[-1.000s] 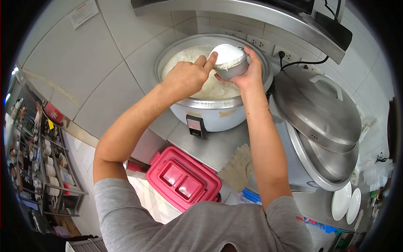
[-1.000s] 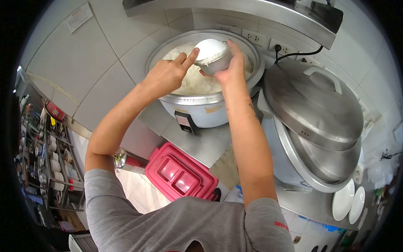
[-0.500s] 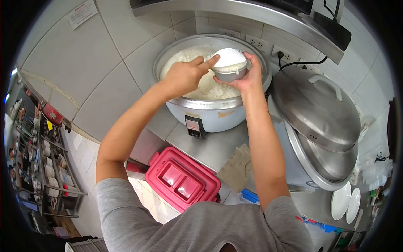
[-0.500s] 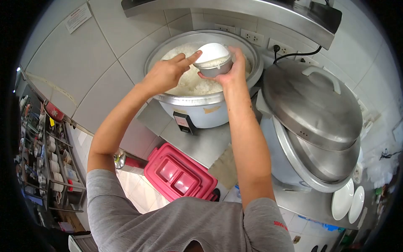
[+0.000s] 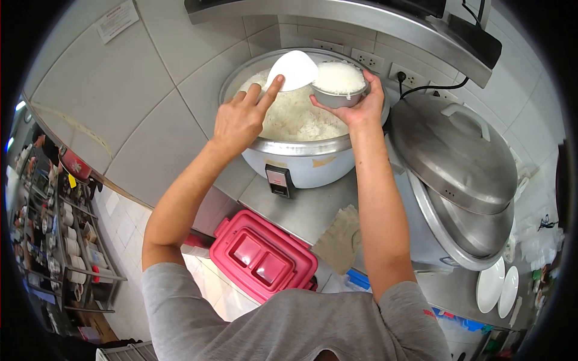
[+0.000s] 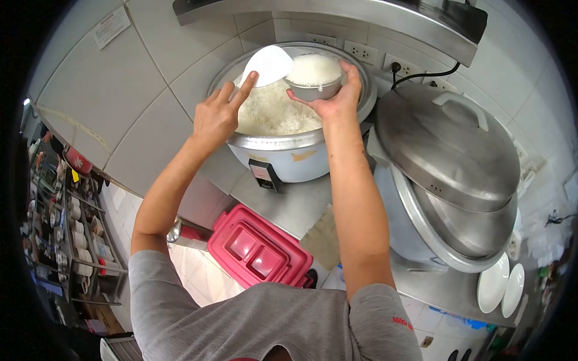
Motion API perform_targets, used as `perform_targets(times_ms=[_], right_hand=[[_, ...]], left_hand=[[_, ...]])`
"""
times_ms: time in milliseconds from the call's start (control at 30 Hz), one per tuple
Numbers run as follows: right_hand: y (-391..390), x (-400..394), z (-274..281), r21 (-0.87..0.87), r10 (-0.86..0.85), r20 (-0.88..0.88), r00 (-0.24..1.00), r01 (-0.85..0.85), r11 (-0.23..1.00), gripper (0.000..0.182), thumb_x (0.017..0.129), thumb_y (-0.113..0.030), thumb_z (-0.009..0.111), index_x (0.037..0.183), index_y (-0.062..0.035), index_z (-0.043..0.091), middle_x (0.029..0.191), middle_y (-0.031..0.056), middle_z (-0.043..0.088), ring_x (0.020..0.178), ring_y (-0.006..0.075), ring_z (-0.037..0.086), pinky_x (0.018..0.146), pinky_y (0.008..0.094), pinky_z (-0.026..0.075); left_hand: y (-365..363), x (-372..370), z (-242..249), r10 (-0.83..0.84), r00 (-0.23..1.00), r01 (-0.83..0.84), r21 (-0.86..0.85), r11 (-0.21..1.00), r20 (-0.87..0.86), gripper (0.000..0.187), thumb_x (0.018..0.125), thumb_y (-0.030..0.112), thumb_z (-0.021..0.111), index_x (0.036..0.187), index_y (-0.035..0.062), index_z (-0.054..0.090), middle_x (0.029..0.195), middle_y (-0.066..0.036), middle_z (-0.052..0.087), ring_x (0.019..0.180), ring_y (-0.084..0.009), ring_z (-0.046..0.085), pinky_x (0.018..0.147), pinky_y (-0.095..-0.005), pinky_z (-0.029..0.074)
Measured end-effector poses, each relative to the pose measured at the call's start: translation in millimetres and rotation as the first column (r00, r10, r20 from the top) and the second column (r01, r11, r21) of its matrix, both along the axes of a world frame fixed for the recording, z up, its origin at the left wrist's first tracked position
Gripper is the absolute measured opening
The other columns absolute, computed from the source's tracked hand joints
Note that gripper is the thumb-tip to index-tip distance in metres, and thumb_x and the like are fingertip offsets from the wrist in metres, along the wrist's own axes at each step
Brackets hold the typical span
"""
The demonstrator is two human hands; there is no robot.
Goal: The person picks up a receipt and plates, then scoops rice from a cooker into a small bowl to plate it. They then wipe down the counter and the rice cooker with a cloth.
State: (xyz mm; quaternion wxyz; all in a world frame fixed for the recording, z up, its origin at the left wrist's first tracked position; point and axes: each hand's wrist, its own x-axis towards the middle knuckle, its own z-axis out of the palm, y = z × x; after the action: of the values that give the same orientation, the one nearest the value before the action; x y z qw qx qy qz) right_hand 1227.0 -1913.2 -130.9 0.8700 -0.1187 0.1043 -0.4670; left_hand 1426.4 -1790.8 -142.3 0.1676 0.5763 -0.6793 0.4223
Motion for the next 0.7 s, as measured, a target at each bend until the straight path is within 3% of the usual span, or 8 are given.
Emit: perform_targets(times_ms=[167, 233, 267, 333, 367, 500, 600, 700], right_hand=[[13.1, 1.6, -4.9, -0.040, 0.035, -0.046, 0.998, -0.037, 0.999, 0.056, 0.078, -0.037, 0.054, 0.127, -0.0119, 0.044, 0.137, 0.0167, 0.040, 0.126, 0.0429, 0.036, 0.094, 0.0730, 0.024], [9.9, 1.3, -3.5, -0.086, 0.080, -0.054, 0.995, -0.085, 0.993, 0.055, 0.079, -0.037, 0.054, 0.127, -0.0119, 0.045, 0.136, 0.0169, 0.042, 0.125, 0.0433, 0.037, 0.093, 0.0733, 0.024], [10.6, 1.4, -2.5, -0.093, 0.094, -0.060, 0.994, -0.099, 0.991, 0.054, 0.079, -0.037, 0.054, 0.126, -0.0120, 0.045, 0.136, 0.0169, 0.042, 0.125, 0.0435, 0.038, 0.092, 0.0736, 0.025], [12.6, 3.5, -5.8, -0.090, 0.109, -0.071, 0.991, -0.115, 0.989, 0.054, 0.079, -0.037, 0.054, 0.126, -0.0117, 0.045, 0.135, 0.0170, 0.043, 0.124, 0.0437, 0.038, 0.091, 0.0740, 0.025], [12.3, 4.6, -6.5, -0.089, 0.110, -0.077, 0.991, -0.116, 0.989, 0.054, 0.080, -0.037, 0.054, 0.127, -0.0114, 0.045, 0.135, 0.0170, 0.043, 0.124, 0.0438, 0.038, 0.091, 0.0742, 0.026], [27.5, 8.6, 3.2, -0.157, -0.035, -0.169, 0.985, 0.008, 0.988, 0.064, 0.075, -0.041, 0.058, 0.126, -0.0045, 0.044, 0.131, 0.0199, 0.044, 0.118, 0.0442, 0.042, 0.088, 0.0735, 0.028], [22.6, 9.0, 2.0, -0.123, -0.004, -0.172, 0.985, -0.018, 0.992, 0.067, 0.075, -0.041, 0.059, 0.128, -0.0047, 0.042, 0.131, 0.0207, 0.044, 0.118, 0.0443, 0.041, 0.089, 0.0731, 0.028], [22.0, 6.0, 2.2, -0.131, 0.056, -0.160, 0.985, -0.077, 0.988, 0.061, 0.081, -0.041, 0.055, 0.131, -0.0091, 0.041, 0.137, 0.0172, 0.041, 0.124, 0.0442, 0.038, 0.093, 0.0742, 0.022]], left_hand=[[-13.9, 31.5, -4.6, 0.095, 0.994, -0.097, 0.038, 0.995, 0.048, 0.070, 0.072, -0.002, 0.057, 0.135, 0.0252, 0.046, 0.080, -0.006, 0.053, 0.061, -0.0183, 0.057, 0.046, -0.0317, 0.046], [-22.8, 32.4, 0.9, -0.126, 0.944, 0.133, 0.003, 0.991, -0.304, 0.059, 0.080, 0.001, 0.055, 0.134, 0.0211, 0.047, 0.082, -0.008, 0.057, 0.065, -0.0200, 0.058, 0.052, -0.0324, 0.048], [-21.7, 29.1, 4.3, -0.229, 0.857, 0.240, -0.035, 0.970, -0.461, 0.053, 0.084, 0.003, 0.055, 0.134, 0.0191, 0.048, 0.083, -0.010, 0.059, 0.066, -0.0209, 0.059, 0.055, -0.0328, 0.049], [-7.1, 6.9, 36.9, 0.072, 0.422, 0.383, 0.250, 0.890, -0.904, 0.044, 0.089, 0.009, 0.052, 0.133, 0.0141, 0.048, 0.094, -0.014, 0.062, 0.076, -0.0251, 0.062, 0.065, -0.0346, 0.049], [-0.4, -8.5, 50.3, 0.285, 0.144, 0.502, 0.318, 0.804, -0.948, 0.040, 0.092, 0.012, 0.051, 0.132, 0.0117, 0.048, 0.099, -0.016, 0.064, 0.080, -0.0272, 0.063, 0.070, -0.0355, 0.049], [-10.0, -23.2, 0.4, -0.343, 0.653, 0.539, 0.097, 0.837, -0.675, 0.040, 0.090, 0.009, 0.051, 0.129, 0.0034, 0.048, 0.110, -0.024, 0.059, 0.097, -0.0391, 0.058, 0.084, -0.0411, 0.046], [7.0, -34.3, 14.2, -0.138, 0.713, 0.445, 0.292, 0.847, -0.687, 0.037, 0.093, 0.011, 0.048, 0.131, 0.0076, 0.048, 0.120, -0.020, 0.057, 0.109, -0.0305, 0.057, 0.091, -0.0358, 0.044], [-3.3, -19.1, 31.4, -0.239, 0.660, 0.488, 0.165, 0.857, -0.713, 0.035, 0.091, 0.009, 0.049, 0.126, 0.0029, 0.051, 0.115, -0.022, 0.058, 0.105, -0.0356, 0.057, 0.087, -0.0385, 0.046]])
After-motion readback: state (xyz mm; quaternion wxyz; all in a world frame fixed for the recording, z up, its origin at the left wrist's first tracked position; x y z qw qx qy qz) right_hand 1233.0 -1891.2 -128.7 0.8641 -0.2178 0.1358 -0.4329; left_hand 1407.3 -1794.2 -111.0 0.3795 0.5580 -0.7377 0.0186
